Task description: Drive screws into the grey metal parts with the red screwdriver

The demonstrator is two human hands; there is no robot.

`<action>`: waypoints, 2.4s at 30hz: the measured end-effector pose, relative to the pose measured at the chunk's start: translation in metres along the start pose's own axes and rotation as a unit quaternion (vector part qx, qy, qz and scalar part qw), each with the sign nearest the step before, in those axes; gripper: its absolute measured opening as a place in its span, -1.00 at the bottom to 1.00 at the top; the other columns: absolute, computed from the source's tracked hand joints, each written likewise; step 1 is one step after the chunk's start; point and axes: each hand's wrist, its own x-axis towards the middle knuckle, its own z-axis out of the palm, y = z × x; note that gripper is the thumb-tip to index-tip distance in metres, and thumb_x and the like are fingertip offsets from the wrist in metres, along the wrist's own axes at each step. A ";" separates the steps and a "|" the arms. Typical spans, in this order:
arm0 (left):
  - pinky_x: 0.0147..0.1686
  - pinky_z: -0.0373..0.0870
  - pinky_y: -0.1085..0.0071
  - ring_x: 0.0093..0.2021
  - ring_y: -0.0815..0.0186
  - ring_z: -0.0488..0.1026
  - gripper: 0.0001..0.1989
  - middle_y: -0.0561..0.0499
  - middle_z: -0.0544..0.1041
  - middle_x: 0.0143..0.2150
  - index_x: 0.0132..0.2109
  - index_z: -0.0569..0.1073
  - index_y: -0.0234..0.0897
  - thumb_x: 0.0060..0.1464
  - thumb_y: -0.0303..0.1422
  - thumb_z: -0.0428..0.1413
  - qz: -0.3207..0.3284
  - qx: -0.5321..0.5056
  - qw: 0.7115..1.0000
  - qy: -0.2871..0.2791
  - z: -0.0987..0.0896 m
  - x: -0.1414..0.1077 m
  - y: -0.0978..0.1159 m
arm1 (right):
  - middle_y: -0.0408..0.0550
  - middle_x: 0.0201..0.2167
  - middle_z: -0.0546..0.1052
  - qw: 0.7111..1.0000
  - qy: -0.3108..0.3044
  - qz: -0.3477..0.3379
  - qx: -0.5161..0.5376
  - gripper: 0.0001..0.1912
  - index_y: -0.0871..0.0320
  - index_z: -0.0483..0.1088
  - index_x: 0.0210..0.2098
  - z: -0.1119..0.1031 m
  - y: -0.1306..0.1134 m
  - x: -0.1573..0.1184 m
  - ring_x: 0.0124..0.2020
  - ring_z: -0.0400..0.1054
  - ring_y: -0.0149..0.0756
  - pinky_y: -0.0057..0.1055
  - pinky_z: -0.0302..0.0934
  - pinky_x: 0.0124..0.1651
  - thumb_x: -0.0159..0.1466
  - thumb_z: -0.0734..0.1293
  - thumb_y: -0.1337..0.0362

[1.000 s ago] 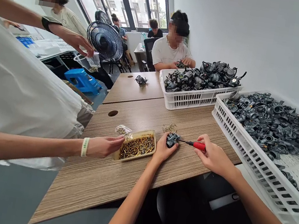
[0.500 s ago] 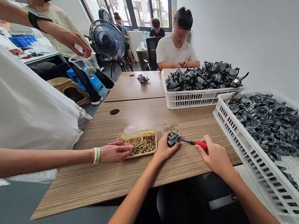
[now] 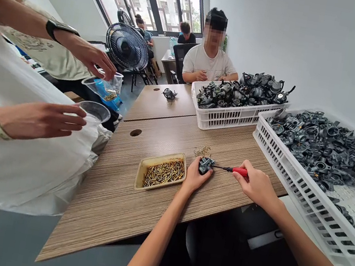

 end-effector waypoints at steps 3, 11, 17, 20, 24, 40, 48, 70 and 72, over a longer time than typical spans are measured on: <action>-0.03 0.45 0.26 -0.14 0.21 0.53 -0.56 -0.03 0.59 -0.12 0.03 0.42 -0.19 0.03 -0.20 0.28 -0.001 0.005 1.000 -0.002 0.000 0.000 -0.001 | -0.11 -0.40 0.55 0.999 -0.009 -0.024 0.034 -0.83 0.03 0.21 -0.14 -0.002 0.002 0.000 -0.37 0.47 -0.12 -0.39 0.01 -0.34 0.48 0.22 0.09; -0.02 0.46 0.25 -0.13 0.20 0.54 -0.56 -0.04 0.60 -0.10 0.05 0.42 -0.19 0.02 -0.22 0.28 0.004 -0.001 1.000 0.000 0.001 0.000 -0.003 | -0.12 -0.30 0.56 0.993 -0.010 -0.071 0.096 -0.88 0.02 0.21 -0.09 0.000 0.005 0.000 -0.37 0.44 -0.19 -0.39 0.10 -0.29 0.44 0.23 0.16; 0.01 0.44 0.23 -0.09 0.17 0.54 -0.56 -0.07 0.60 -0.08 0.06 0.41 -0.20 0.05 -0.21 0.27 0.001 0.002 1.000 0.002 0.001 -0.001 -0.004 | -0.16 -0.46 0.51 0.997 0.022 0.010 0.079 -0.78 0.01 0.22 -0.22 0.004 0.003 0.002 -0.42 0.42 -0.16 -0.39 0.03 -0.33 0.44 0.24 0.03; -0.01 0.44 0.24 -0.10 0.18 0.53 -0.62 -0.05 0.60 -0.11 0.05 0.42 -0.19 0.10 -0.23 0.23 0.002 0.004 1.000 0.002 0.000 -0.001 -0.003 | -0.16 -0.46 0.51 0.995 0.024 0.018 0.092 -0.76 0.01 0.23 -0.23 0.003 0.003 0.002 -0.44 0.42 -0.17 -0.39 0.03 -0.34 0.43 0.24 0.01; -0.04 0.44 0.27 -0.13 0.20 0.52 -0.67 -0.02 0.59 -0.14 0.04 0.43 -0.19 0.14 -0.26 0.19 0.009 0.005 1.000 0.000 0.000 -0.001 -0.002 | -0.16 -0.50 0.50 0.997 0.030 0.029 0.072 -0.71 0.01 0.23 -0.29 0.004 0.003 0.003 -0.44 0.42 -0.15 -0.40 -0.01 -0.36 0.43 0.24 -0.04; -0.07 0.45 0.29 -0.14 0.20 0.53 -0.70 -0.02 0.59 -0.14 0.02 0.42 -0.19 0.16 -0.24 0.18 0.017 -0.002 1.000 0.006 -0.001 -0.001 -0.001 | -0.12 -0.33 0.59 0.998 0.024 -0.052 0.041 -0.86 0.01 0.28 -0.12 0.002 0.004 0.000 -0.33 0.49 -0.14 -0.39 0.06 -0.31 0.48 0.25 0.10; -0.05 0.42 0.28 -0.13 0.21 0.52 -0.74 -0.03 0.60 -0.12 0.00 0.42 -0.20 0.21 -0.23 0.14 0.026 -0.003 1.000 -0.005 -0.001 -0.001 0.002 | -0.12 -0.34 0.60 0.997 0.040 -0.053 0.035 -0.86 0.02 0.30 -0.11 0.003 0.003 0.000 -0.37 0.48 -0.17 -0.40 0.07 -0.34 0.47 0.26 0.10; -0.05 0.40 0.27 -0.13 0.19 0.51 -0.75 -0.04 0.59 -0.13 -0.02 0.42 -0.19 0.21 -0.21 0.16 0.027 -0.001 1.000 -0.015 -0.001 -0.002 0.004 | -0.16 -0.43 0.56 0.999 0.044 -0.023 0.013 -0.81 0.03 0.33 -0.15 0.000 0.000 0.000 -0.39 0.47 -0.18 -0.40 0.01 -0.35 0.45 0.25 0.05; -0.05 0.41 0.27 -0.13 0.20 0.51 -0.76 -0.04 0.59 -0.13 -0.02 0.42 -0.19 0.22 -0.22 0.15 0.029 -0.001 0.999 -0.017 -0.001 -0.002 0.004 | -0.16 -0.46 0.54 0.999 0.045 -0.014 0.014 -0.79 0.03 0.33 -0.16 -0.001 -0.001 0.000 -0.41 0.46 -0.18 -0.39 0.01 -0.35 0.45 0.25 0.04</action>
